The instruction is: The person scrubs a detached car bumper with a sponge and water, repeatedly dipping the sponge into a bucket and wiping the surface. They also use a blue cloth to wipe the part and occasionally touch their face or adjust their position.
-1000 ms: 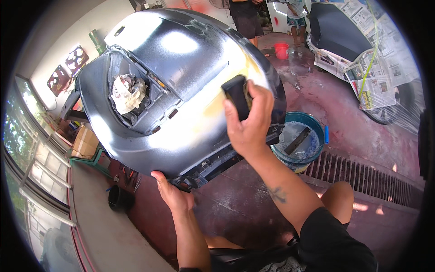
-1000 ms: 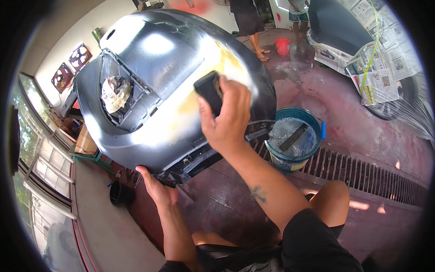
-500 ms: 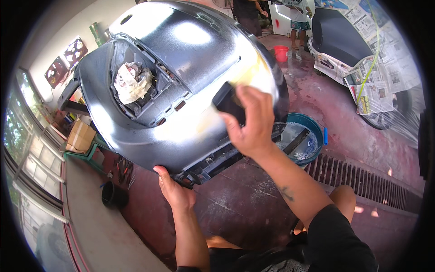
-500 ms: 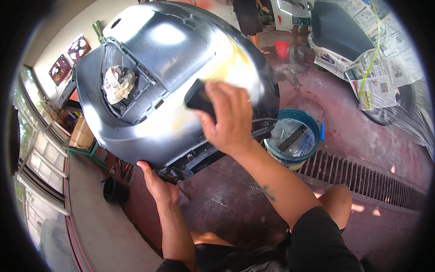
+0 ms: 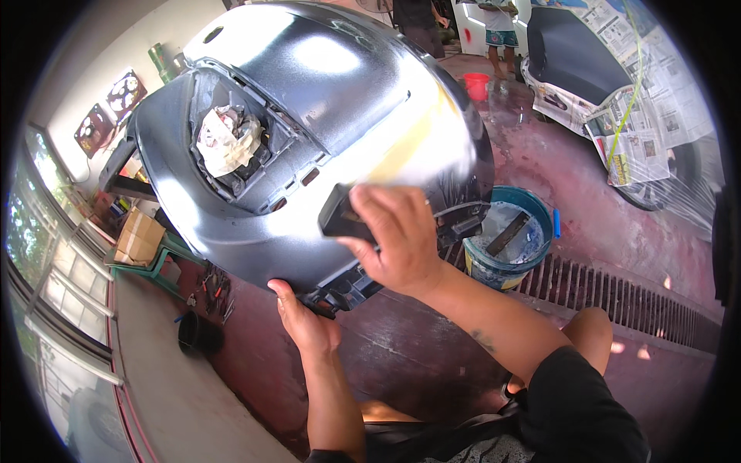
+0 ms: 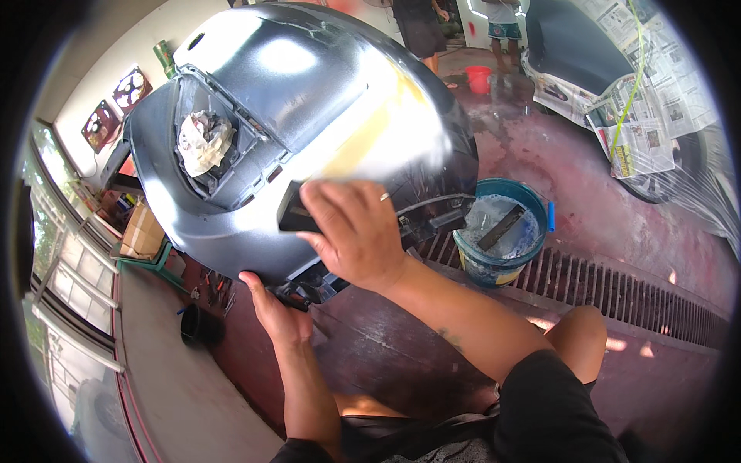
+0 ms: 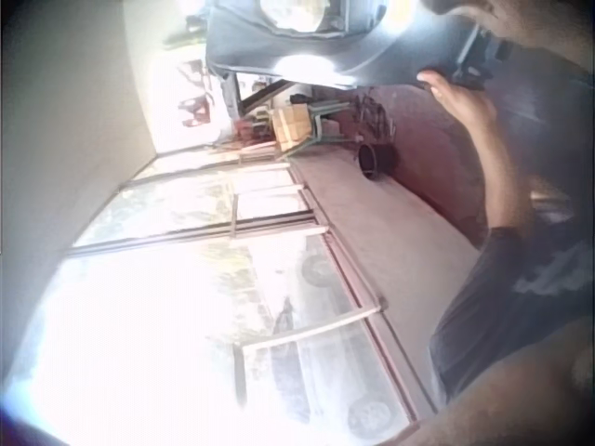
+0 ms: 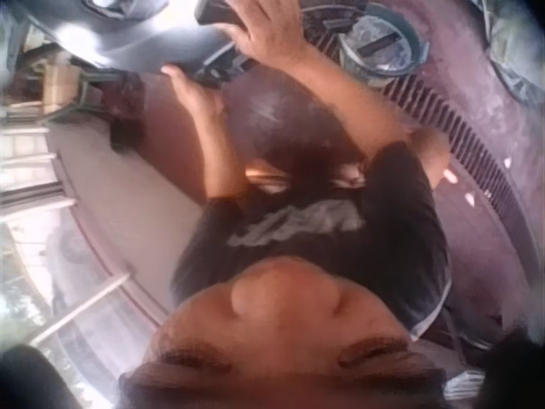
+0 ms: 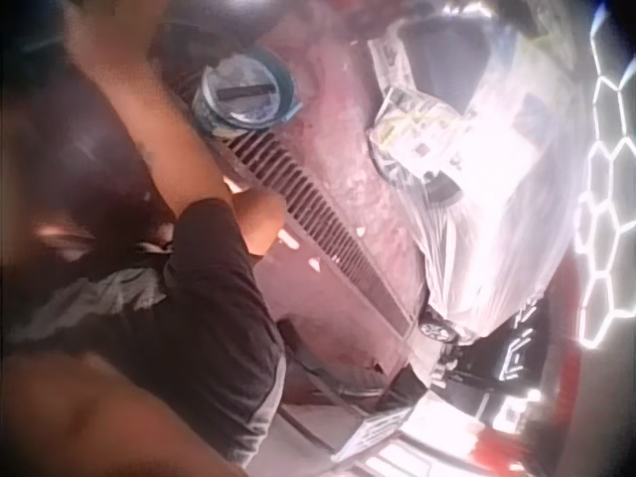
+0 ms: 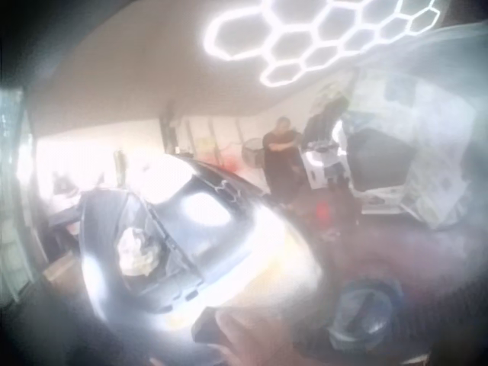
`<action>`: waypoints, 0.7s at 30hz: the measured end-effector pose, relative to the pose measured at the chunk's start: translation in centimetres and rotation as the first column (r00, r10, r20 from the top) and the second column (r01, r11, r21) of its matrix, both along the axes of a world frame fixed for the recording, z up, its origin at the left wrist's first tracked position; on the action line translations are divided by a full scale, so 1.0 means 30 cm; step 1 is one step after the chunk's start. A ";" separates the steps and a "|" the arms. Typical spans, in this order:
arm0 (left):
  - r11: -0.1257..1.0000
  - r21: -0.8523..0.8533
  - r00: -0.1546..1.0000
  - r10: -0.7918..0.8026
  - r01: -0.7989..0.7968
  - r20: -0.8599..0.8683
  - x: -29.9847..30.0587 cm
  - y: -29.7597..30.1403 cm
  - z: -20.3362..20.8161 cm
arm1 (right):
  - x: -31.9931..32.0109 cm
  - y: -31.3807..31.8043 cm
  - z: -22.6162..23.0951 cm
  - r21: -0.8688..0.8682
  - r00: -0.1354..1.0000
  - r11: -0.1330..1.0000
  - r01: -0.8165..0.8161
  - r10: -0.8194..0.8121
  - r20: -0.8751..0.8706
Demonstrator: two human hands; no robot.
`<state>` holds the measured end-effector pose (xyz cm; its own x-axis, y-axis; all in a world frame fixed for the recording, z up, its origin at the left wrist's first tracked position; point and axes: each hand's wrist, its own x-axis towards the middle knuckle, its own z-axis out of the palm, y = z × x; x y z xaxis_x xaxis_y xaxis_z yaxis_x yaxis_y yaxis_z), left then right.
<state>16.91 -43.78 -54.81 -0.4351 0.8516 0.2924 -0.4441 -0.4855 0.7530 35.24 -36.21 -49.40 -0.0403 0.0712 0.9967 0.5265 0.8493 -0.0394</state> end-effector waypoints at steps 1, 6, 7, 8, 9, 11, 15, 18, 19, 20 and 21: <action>1.000 -0.016 1.000 -0.006 0.006 -0.002 0.004 -0.004 0.002 | 0.031 0.014 0.009 0.040 0.998 0.999 0.033 -0.034 0.044; 0.996 -0.008 0.995 0.090 -0.091 -0.048 0.010 -0.017 0.035 | 0.197 0.217 0.160 -0.223 0.875 0.969 0.107 -0.198 -0.441; 0.996 -0.009 0.996 0.086 -0.086 -0.026 0.022 -0.013 0.035 | 0.149 0.186 0.131 -0.158 0.902 0.982 0.105 -0.161 -0.401; 0.996 -0.002 0.996 0.085 -0.085 -0.003 0.030 -0.012 0.035 | 0.084 0.122 0.089 -0.085 0.926 0.992 0.096 -0.120 -0.358; 0.997 0.008 0.997 0.080 -0.080 0.020 0.039 -0.008 0.038 | 0.032 0.059 0.037 -0.029 0.980 0.998 0.060 -0.065 -0.187; 0.997 0.007 0.998 0.071 -0.071 0.001 0.026 -0.008 0.029 | 0.030 0.033 -0.002 0.009 0.996 0.997 0.080 -0.080 -0.030; 0.999 -0.025 0.998 0.048 -0.048 -0.032 0.001 -0.027 0.042 | 0.191 0.220 0.150 -0.161 0.888 0.968 0.195 -0.244 -0.389; 0.999 0.004 0.999 0.050 -0.050 -0.002 0.000 -0.027 0.026 | 0.052 0.086 0.046 -0.080 0.964 0.990 0.114 -0.130 -0.232; 1.000 0.007 1.000 0.008 -0.008 0.019 0.020 -0.017 0.030 | 0.002 0.013 -0.017 -0.059 0.990 0.993 0.100 -0.106 -0.098; 1.000 0.003 0.999 0.017 -0.017 0.037 0.042 -0.009 0.032 | 0.005 0.008 -0.048 -0.024 0.996 0.997 0.073 -0.074 -0.043; 0.999 0.000 0.998 0.049 -0.049 0.046 0.039 -0.009 0.036 | 0.026 0.039 -0.029 0.008 0.991 0.992 0.124 -0.124 -0.044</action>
<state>18.07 -44.06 -53.72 -0.4894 0.8285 0.2722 -0.4543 -0.5086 0.7314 36.03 -35.05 -50.27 0.0110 0.0622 0.9980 0.6259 0.7779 -0.0554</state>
